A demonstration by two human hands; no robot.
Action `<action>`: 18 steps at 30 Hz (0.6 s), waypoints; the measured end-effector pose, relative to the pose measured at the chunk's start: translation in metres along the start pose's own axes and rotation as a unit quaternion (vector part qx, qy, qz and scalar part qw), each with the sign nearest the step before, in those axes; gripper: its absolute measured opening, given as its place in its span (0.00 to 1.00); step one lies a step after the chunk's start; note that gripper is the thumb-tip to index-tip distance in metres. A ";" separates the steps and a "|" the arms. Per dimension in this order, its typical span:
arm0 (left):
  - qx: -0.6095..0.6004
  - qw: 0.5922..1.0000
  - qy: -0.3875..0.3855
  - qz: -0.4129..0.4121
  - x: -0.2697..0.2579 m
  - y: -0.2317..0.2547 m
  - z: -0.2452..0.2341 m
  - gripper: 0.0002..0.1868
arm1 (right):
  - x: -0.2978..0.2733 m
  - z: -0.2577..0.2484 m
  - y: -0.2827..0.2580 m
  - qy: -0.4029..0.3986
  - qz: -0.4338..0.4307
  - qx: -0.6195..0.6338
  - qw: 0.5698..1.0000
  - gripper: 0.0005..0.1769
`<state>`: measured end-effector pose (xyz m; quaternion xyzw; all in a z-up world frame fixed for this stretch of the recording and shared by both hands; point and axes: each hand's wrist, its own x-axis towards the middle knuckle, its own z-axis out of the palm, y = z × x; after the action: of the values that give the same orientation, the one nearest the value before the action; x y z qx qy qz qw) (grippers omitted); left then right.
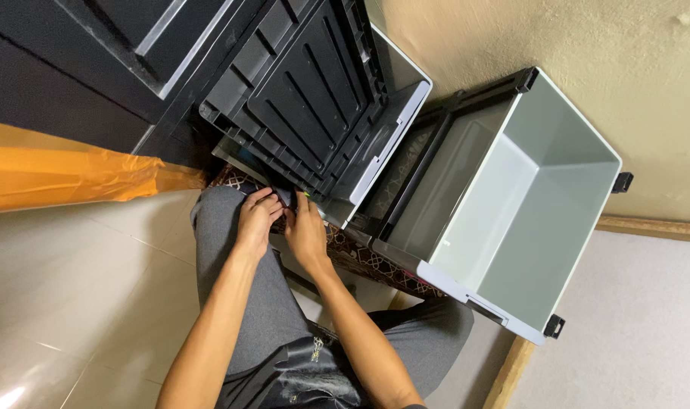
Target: The person assembles a plastic storage bin by hand. They attach the lid, remove and reattach the frame, and install multiple latches and corner pieces onto the bin body.
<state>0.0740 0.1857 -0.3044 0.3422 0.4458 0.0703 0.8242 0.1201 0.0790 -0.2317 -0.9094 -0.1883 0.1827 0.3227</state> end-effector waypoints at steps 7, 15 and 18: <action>-0.031 0.999 -0.002 0.034 0.004 0.002 0.003 0.24 | -0.005 0.001 0.001 0.054 0.022 -0.030 0.998 0.20; 0.080 0.996 0.019 0.026 -0.004 0.001 0.004 0.27 | -0.008 0.002 0.011 0.067 0.011 -0.008 0.998 0.11; 0.090 0.995 0.021 0.031 -0.012 0.003 0.006 0.28 | -0.009 0.001 0.011 0.065 -0.004 0.005 0.998 0.11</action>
<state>0.0718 0.1796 -0.2920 0.4268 0.4564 0.0624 0.7782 0.1145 0.0673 -0.2377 -0.9169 -0.1697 0.1228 0.3397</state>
